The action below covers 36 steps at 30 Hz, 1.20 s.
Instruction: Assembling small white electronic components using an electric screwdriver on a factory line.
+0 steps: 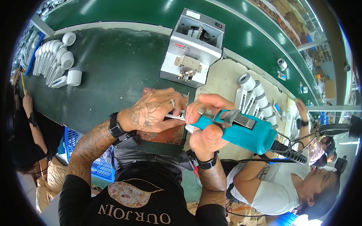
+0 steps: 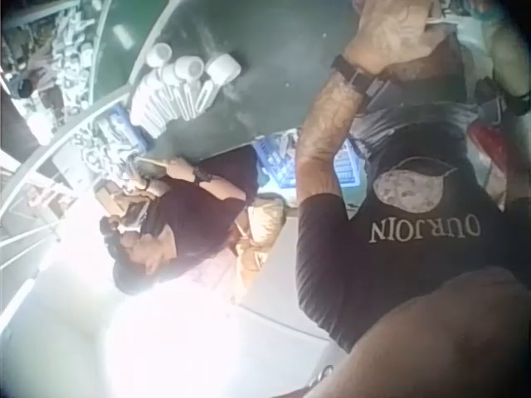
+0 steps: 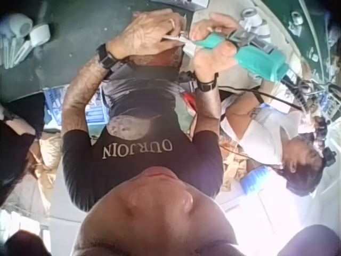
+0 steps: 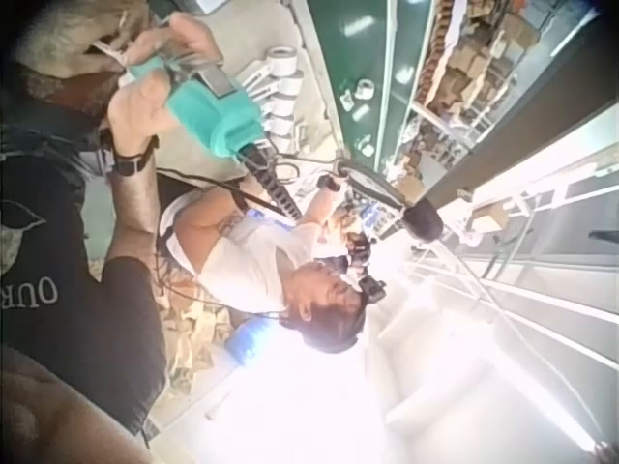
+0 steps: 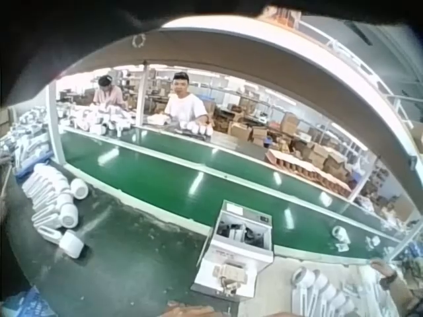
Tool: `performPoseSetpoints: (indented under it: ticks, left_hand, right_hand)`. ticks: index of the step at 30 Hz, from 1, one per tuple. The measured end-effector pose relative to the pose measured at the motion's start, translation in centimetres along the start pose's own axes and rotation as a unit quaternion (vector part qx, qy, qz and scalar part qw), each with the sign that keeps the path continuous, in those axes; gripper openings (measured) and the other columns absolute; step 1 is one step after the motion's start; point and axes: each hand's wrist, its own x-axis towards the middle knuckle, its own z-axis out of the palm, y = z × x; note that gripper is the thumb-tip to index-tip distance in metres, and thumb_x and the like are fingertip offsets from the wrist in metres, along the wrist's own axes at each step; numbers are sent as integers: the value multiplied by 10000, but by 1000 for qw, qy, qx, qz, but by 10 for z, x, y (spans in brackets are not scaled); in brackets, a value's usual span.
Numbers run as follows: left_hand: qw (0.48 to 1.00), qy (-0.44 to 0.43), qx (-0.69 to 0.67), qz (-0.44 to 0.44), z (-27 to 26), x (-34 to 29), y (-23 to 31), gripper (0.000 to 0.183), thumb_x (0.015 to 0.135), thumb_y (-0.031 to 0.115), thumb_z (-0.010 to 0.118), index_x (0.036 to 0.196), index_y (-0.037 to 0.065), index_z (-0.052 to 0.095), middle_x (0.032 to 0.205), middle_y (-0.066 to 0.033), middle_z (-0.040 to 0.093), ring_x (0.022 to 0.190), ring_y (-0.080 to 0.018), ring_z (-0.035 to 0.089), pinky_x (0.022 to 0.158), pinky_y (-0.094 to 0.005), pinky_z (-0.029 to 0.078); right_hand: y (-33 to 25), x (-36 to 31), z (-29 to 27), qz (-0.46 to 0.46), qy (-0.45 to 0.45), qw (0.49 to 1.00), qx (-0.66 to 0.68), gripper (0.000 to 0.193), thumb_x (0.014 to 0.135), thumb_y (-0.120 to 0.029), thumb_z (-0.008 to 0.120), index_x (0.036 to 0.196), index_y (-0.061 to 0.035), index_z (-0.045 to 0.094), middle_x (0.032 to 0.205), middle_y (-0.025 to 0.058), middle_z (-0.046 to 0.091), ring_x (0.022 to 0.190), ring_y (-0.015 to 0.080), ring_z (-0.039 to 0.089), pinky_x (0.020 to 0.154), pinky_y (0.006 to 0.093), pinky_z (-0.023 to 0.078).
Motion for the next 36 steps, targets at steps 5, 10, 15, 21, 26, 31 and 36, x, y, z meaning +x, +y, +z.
performPoseSetpoints:
  ticks: [5,10,15,21,26,31,36]
  left_hand:
    - [999,8,33,-42,-1,8,13,258,776,191,766,922,58,600,908,-73,582,867,-294,573,706,-413,486]
    - [999,-4,30,-40,-4,14,3,242,788,215,762,947,71,649,934,-73,595,891,-290,573,750,-412,480]
    - [996,-12,60,-66,-6,11,-12,250,820,282,749,952,85,668,973,-82,590,946,-308,559,831,-414,450]
    - [996,20,78,-26,-10,-3,-12,354,809,272,775,1109,119,667,989,-45,588,935,-252,570,865,-378,456]
    - [999,-12,42,-12,-13,-1,-14,337,835,292,729,1074,89,606,1006,-79,561,950,-290,553,847,-422,449]
    - [999,4,49,-12,-12,-1,-14,345,822,281,735,1080,89,608,1008,-78,569,945,-285,554,842,-420,450]
    - [999,6,54,-7,-10,-2,-18,355,820,273,737,1093,85,611,1020,-88,590,934,-293,560,825,-422,454]
  right_hand:
    - [-7,5,2,-24,1,1000,-13,812,879,-747,527,1138,22,520,634,42,486,541,168,492,500,314,418]
    - [-10,21,-2,-10,7,999,48,731,887,-740,521,1023,-21,519,647,51,497,542,172,476,494,310,396]
    - [-22,49,7,-48,19,998,33,661,909,-705,527,969,-48,512,652,56,500,557,173,470,519,309,393]
    - [8,82,22,-55,-25,996,-59,506,1029,-486,506,1070,17,534,720,85,580,659,190,583,596,319,477]
    - [32,91,26,-49,-45,996,-51,414,1033,-405,537,1044,8,524,729,81,578,664,187,587,612,322,496]
    - [34,86,28,-45,-58,997,-26,407,1035,-402,530,1034,5,521,712,84,573,648,178,575,599,317,485]
    - [13,64,21,16,-36,998,-57,573,972,-556,569,1042,11,528,667,80,552,589,183,547,554,311,455]
